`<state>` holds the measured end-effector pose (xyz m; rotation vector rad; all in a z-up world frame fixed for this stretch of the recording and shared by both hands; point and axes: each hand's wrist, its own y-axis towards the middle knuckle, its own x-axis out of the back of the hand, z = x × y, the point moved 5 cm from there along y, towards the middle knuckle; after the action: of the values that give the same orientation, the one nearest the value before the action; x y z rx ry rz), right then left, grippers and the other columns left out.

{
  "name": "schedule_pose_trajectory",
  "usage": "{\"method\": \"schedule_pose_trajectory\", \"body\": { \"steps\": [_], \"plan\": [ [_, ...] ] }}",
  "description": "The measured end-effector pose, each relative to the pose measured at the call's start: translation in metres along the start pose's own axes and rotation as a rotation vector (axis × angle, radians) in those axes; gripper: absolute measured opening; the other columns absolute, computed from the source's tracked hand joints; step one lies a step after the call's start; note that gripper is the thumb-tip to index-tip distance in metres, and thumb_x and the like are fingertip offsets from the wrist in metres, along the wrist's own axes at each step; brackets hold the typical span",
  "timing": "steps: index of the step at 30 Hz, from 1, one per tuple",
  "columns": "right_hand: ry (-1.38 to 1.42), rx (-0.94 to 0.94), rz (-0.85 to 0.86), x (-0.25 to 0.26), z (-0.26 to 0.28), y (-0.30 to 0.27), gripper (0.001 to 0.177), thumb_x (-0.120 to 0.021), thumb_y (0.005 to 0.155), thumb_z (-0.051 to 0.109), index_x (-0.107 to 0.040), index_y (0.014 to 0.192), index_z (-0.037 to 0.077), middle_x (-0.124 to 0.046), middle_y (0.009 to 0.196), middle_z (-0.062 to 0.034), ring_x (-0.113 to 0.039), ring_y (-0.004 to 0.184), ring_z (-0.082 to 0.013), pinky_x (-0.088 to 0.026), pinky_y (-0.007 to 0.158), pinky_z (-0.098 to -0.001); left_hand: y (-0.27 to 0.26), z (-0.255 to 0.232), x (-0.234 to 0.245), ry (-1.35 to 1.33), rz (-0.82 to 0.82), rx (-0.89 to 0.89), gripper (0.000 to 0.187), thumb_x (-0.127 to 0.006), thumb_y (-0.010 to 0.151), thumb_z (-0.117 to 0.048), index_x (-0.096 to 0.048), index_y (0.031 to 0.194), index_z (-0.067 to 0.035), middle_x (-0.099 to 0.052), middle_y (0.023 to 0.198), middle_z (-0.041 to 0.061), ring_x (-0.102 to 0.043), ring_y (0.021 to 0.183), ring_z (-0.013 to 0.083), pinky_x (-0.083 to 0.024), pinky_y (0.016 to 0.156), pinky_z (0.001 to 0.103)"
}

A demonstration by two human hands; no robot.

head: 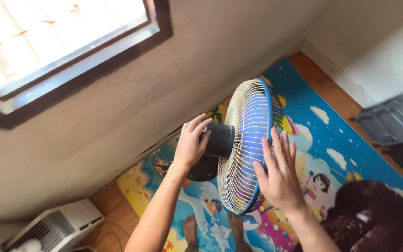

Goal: The person reassembles a standing electric fan by hand. They attach the front wire cage to the fan head, secure it, and then plug in the power cord to test the fan's operation.

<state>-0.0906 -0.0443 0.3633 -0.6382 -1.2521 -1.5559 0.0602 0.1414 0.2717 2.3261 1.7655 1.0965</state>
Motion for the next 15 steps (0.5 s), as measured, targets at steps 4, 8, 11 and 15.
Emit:
{"method": "schedule_pose_trajectory", "body": {
  "steps": [4, 8, 11, 15],
  "plan": [
    [0.015, -0.161, -0.010, -0.008, 0.018, -0.023, 0.060, -0.052, 0.100, 0.019, -0.036, 0.153, -0.005, -0.024, 0.165, -0.0285, -0.020, 0.154, -0.0509, -0.019, 0.124, -0.0611, 0.005, 0.013, -0.007, 0.006, 0.101, -0.059, 0.031, -0.070, 0.091, -0.006, -0.070, 0.122, -0.008, -0.068, 0.128, 0.011, -0.061, 0.116, 0.0337, -0.050, 0.103, 0.042],
    [-0.012, -0.192, -0.077, -0.012, 0.028, -0.033, 0.064, -0.047, 0.105, 0.015, -0.021, 0.157, -0.009, -0.020, 0.166, -0.0322, -0.018, 0.155, -0.0525, -0.019, 0.127, -0.0599, -0.003, 0.021, -0.004, -0.032, 0.142, -0.079, 0.026, -0.071, 0.089, -0.004, -0.072, 0.115, -0.008, -0.071, 0.118, 0.010, -0.065, 0.111, 0.0322, -0.053, 0.099, 0.039],
    [-0.045, -0.210, -0.094, -0.009, 0.028, -0.035, 0.066, -0.047, 0.105, 0.014, -0.015, 0.158, -0.009, -0.021, 0.165, -0.0326, -0.019, 0.156, -0.0514, -0.020, 0.128, -0.0597, 0.003, 0.025, 0.002, -0.152, 0.198, -0.107, 0.019, -0.073, 0.092, -0.007, -0.074, 0.111, -0.010, -0.074, 0.114, 0.007, -0.070, 0.107, 0.0281, -0.056, 0.094, 0.037],
    [-0.045, -0.244, -0.065, -0.008, 0.030, -0.040, 0.067, -0.047, 0.105, 0.014, -0.014, 0.157, -0.011, -0.021, 0.165, -0.0334, -0.020, 0.157, -0.0507, -0.020, 0.130, -0.0591, -0.001, 0.024, 0.016, -0.148, 0.196, -0.210, 0.021, -0.074, 0.090, -0.007, -0.073, 0.111, -0.008, -0.074, 0.113, 0.007, -0.070, 0.104, 0.0282, -0.057, 0.092, 0.037]
  ]
}}
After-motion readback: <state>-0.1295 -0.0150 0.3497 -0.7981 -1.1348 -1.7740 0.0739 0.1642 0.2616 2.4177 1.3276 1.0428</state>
